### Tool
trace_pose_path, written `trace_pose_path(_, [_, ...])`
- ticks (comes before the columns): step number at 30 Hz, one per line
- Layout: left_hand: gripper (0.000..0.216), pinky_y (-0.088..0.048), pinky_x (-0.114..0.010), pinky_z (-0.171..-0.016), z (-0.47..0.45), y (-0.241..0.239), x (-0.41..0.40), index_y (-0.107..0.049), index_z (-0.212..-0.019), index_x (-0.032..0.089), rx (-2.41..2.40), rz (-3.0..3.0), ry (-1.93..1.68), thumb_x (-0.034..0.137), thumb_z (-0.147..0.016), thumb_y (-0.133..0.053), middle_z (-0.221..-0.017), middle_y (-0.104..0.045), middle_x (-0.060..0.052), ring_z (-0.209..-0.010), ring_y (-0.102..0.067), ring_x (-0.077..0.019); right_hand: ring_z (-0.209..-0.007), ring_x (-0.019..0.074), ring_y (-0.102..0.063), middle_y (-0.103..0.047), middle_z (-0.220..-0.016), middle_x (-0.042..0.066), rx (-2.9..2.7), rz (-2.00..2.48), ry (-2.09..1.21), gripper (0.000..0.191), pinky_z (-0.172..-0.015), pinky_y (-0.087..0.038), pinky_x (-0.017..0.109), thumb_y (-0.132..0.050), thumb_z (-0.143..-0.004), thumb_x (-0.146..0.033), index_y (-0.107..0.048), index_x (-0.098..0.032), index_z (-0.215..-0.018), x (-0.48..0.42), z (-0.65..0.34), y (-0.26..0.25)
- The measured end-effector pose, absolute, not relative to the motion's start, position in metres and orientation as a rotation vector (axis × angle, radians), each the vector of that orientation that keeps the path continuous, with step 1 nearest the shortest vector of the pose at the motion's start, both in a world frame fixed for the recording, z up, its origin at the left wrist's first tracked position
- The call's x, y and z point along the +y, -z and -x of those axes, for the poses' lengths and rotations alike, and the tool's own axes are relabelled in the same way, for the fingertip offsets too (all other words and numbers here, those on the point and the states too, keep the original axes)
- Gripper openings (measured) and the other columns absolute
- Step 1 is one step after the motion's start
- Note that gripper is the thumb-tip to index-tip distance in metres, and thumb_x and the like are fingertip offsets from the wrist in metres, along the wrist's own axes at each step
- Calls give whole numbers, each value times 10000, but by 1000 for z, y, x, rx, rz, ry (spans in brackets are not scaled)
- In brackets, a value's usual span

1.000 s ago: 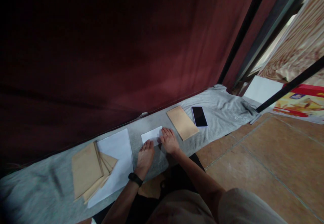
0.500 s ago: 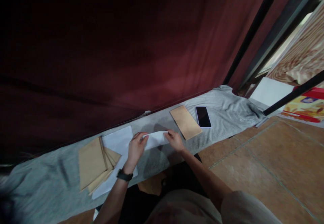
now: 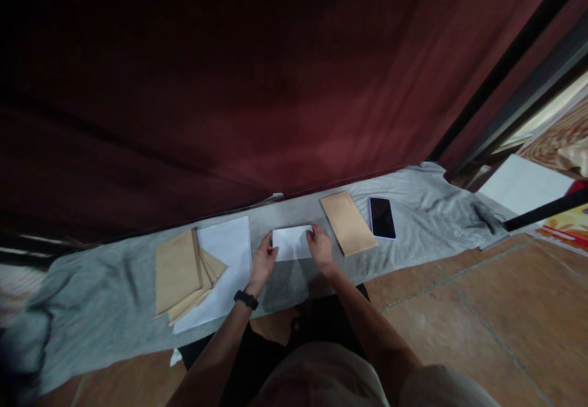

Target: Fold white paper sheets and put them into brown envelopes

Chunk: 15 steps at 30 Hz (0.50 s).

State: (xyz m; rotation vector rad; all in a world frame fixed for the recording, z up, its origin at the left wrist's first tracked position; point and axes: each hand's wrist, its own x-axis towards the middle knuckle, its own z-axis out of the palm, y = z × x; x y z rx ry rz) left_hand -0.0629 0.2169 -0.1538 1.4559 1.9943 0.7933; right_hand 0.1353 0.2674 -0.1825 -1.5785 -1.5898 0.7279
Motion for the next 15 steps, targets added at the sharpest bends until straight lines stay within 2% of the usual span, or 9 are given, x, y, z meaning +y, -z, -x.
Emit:
trace_pose_path(3, [548,-529,-308,-757,59,150,219,-453,-1458,155,2070,-1523,-677,206,-921,-551,-880,-724,-52,-779,-690,-198,-1188,292,-587,-609,-1307,198,-1695,1563,-556,453,-981,-481,430,-399,-953,-275,-535,-120,-1357,265,-132,180])
trace_pose_path(6, [500,-544,-316,-799,52,149,216,-462,-1448,155,2126,-1608,-624,203,-952,-500,-1048,-729,-100,-863,-703,-211,-1414,315,-387,-436,-1518,204,-1917,1504,-333,527,-1115,-375,522,-380,-971,-249,-421,-101,-1474,256,-128,180])
trace_pose_path(8, [485,-554,-326,-809,45,149,212,-455,-1455,160,2199,-1701,-531,197,-971,-451,-1190,-689,-135,-895,-705,-217,-1471,304,-303,-384,-1573,164,-2076,1457,-291,519,-1155,-324,534,-370,-991,-262,-417,-126,-1490,246,-124,181])
trace_pose_path(11, [482,-551,-398,-873,34,150,206,-472,-1446,155,2310,-1915,-280,143,-977,-361,-1273,-634,-177,-984,-690,-260,-1481,280,-304,-396,-1580,122,-2278,1417,-289,486,-1187,-281,512,-354,-1023,-302,-460,-159,-1476,233,-118,184])
trace_pose_path(15, [516,-434,-509,-1075,25,155,204,-485,-1431,111,2250,-2241,-108,76,-947,-308,-1415,-547,-204,-1297,-536,-321,-1460,265,-354,-419,-1565,114,-2383,1428,-247,481,-1206,-234,498,-368,-1031,-302,-458,-174,-1486,226,-115,186])
